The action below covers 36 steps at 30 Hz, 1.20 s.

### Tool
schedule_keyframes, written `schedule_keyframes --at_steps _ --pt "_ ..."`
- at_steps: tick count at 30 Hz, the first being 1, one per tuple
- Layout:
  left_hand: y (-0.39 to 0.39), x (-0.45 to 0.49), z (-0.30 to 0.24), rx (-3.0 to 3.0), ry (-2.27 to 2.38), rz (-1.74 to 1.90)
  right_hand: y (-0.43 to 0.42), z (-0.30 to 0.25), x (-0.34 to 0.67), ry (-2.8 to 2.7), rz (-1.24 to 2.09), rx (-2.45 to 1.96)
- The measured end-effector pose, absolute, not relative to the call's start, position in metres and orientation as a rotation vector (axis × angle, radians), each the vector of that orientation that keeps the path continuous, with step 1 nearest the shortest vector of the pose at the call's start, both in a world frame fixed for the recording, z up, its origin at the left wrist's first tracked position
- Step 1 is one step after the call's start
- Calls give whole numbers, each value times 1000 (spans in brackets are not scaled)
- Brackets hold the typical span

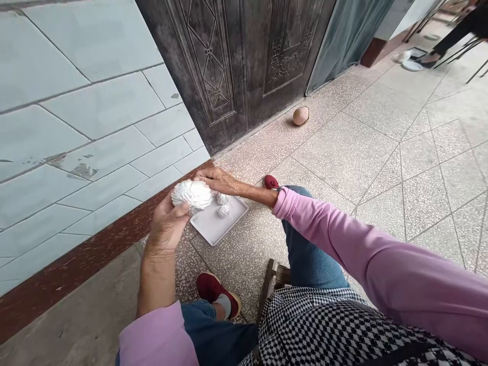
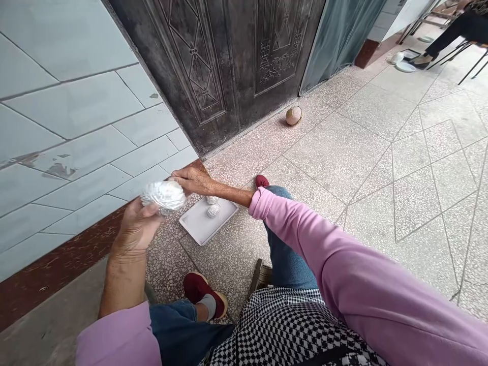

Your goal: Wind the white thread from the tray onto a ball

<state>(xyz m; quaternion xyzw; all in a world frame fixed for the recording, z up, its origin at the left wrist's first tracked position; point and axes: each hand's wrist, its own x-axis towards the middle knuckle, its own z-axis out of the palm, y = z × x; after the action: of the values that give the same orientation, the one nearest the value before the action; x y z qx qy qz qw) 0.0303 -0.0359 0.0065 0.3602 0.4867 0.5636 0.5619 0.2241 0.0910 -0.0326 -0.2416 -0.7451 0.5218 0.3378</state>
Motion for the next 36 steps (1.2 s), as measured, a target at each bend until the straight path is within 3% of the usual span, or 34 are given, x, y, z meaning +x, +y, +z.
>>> schedule_keyframes --at_steps 7,14,24,36 --pt "-21 21 -1 805 1148 1601 58 -23 214 -2108 1430 -780" --pt "-12 2 -24 772 1306 1749 34 -22 215 -2283 1420 -599" --pt "-13 10 -32 822 1456 1524 58 8 240 -1968 1400 -640" --pt "-31 34 -2 913 1131 1174 94 -20 241 -1814 1452 -625"
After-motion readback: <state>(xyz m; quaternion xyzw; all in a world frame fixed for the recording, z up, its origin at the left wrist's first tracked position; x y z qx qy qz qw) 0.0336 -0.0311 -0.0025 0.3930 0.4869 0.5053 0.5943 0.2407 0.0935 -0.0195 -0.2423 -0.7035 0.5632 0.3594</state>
